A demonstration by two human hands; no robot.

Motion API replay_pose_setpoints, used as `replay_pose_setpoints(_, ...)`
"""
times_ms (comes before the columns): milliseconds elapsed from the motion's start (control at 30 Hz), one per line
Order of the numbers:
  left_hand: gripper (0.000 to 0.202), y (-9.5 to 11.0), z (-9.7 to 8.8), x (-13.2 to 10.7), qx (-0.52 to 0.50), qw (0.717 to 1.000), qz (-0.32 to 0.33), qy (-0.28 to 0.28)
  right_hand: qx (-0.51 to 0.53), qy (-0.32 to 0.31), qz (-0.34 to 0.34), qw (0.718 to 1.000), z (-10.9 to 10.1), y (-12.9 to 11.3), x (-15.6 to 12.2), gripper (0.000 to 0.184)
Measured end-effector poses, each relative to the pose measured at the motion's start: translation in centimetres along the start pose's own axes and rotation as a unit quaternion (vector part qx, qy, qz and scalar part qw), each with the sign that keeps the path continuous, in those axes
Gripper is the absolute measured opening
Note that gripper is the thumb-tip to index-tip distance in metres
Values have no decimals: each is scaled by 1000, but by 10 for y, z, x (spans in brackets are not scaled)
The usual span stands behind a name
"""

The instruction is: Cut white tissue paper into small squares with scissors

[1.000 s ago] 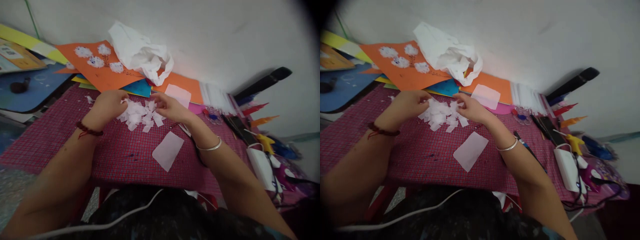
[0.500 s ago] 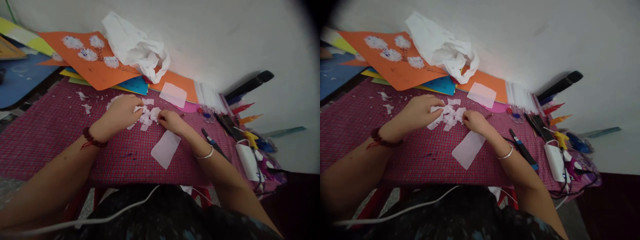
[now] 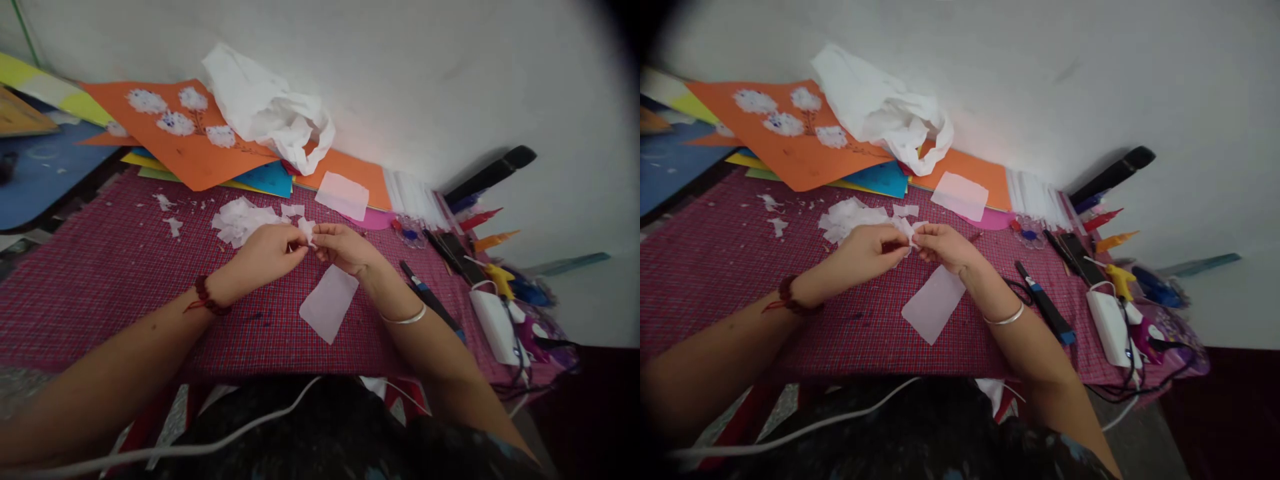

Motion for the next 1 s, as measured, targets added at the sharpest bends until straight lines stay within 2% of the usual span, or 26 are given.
replay_pose_setpoints(200,21,-6,-1,0,-31,998,-20,43,-9,7,-12,1000,10,-1,1,11)
replay_pose_setpoints(333,14,-9,-5,1,-80,994,-41,69,7,11,-23,1000,10,0,2,12)
replay_pose_setpoints(500,10,-10,-8,4,-150,985,-75,50,30,11,-24,999,10,2,4,13)
replay_pose_setpoints(667,11,-9,-8,4,-160,981,-102,34,52,24,-17,998,7,2,3,12)
replay_pose_setpoints(733,7,-6,-5,3,-127,988,-86,30,68,26,-19,997,7,2,3,13)
replay_pose_setpoints(833,10,2,-1,-2,22,998,-38,54,108,20,-13,994,9,3,3,16)
replay_pose_setpoints(900,15,8,3,-6,119,990,-5,73,135,16,-7,991,11,5,3,20)
replay_pose_setpoints(1000,15,12,6,-10,166,981,29,93,162,10,0,987,14,7,4,23)
Point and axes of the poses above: each hand's wrist, its own x-axis towards the middle knuckle, its own z-axis out of the palm, y = z × x, the point moved 3 cm from there along x, towards the middle knuckle, and after that the axes turned 9 degrees about -x, right-handed, at the moved point
